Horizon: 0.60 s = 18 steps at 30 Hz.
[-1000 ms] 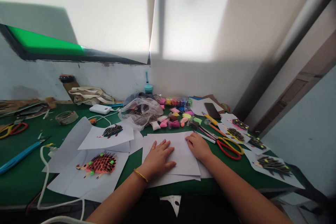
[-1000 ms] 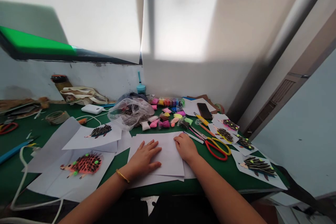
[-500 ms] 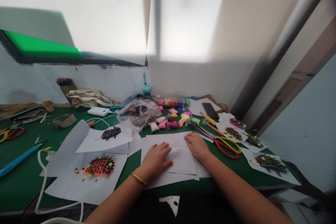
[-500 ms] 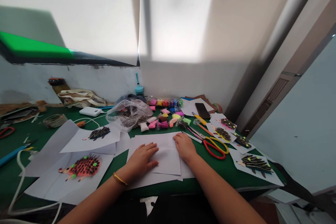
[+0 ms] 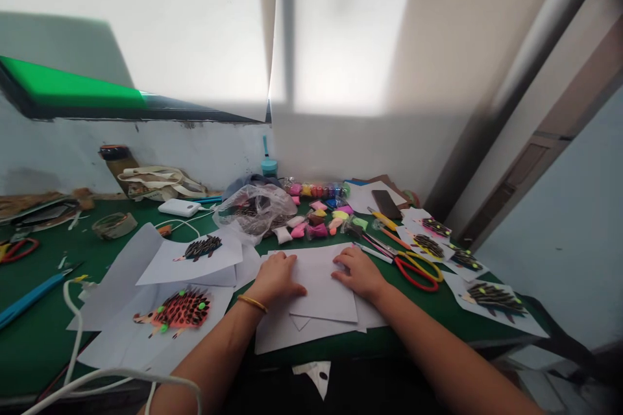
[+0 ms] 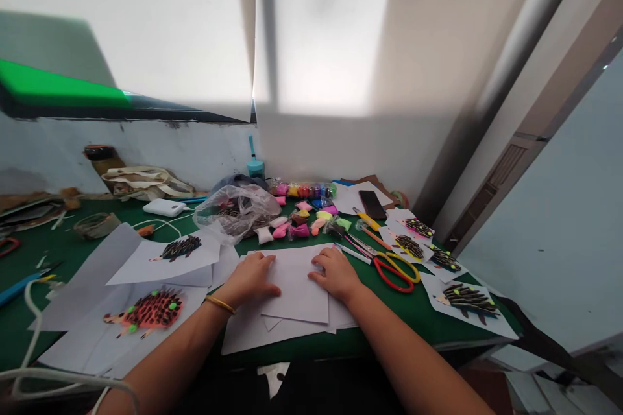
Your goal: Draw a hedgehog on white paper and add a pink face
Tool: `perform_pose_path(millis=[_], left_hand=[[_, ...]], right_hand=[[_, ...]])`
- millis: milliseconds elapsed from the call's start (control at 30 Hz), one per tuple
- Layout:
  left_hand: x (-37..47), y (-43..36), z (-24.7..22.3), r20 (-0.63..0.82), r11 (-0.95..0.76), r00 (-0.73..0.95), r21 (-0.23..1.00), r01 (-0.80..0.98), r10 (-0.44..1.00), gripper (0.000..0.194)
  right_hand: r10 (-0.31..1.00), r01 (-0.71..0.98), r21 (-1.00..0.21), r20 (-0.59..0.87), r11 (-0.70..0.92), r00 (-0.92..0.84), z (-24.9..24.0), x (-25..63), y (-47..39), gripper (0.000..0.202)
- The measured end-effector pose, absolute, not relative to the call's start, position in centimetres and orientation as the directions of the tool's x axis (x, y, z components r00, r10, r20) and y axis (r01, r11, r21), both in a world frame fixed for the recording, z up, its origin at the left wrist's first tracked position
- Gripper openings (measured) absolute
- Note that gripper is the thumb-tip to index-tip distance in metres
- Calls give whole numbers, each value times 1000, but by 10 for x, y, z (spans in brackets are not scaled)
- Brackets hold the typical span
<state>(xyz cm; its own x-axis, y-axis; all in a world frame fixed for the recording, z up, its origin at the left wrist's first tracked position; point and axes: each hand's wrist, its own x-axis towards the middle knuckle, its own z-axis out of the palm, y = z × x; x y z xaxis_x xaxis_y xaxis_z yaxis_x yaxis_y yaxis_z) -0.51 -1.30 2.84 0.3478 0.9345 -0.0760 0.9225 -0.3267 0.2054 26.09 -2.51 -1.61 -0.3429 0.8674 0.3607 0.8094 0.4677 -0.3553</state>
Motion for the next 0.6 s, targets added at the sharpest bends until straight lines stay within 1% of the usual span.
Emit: perform_pose_path(millis=[67, 133, 300, 367, 500, 600], left_hand=[[-2, -9, 29, -128, -311, 344, 224, 924, 930, 85], [-1, -7, 30, -141, -306, 344, 235, 922, 928, 84], [-1, -9, 34, -70, -325, 346, 213, 921, 935, 83], [-1, -8, 35, -73, -317, 339, 216, 924, 938, 85], [0, -3, 35, -144, -284, 335, 290, 914, 931, 84], [0, -1, 33, -140, -268, 330, 339, 902, 934, 77]], right_hand=[[874, 811, -363, 351, 458, -337, -16, 261, -25, 26], [878, 813, -365, 341, 452, -335, -15, 261, -26, 26], [867, 827, -313, 347, 467, -358, -11, 260, -28, 30], [864, 832, -299, 353, 468, -360, -10, 260, -28, 30], [867, 833, -304, 355, 462, -350, -11, 260, -29, 27], [869, 833, -311, 356, 457, -344, -11, 260, -28, 26]])
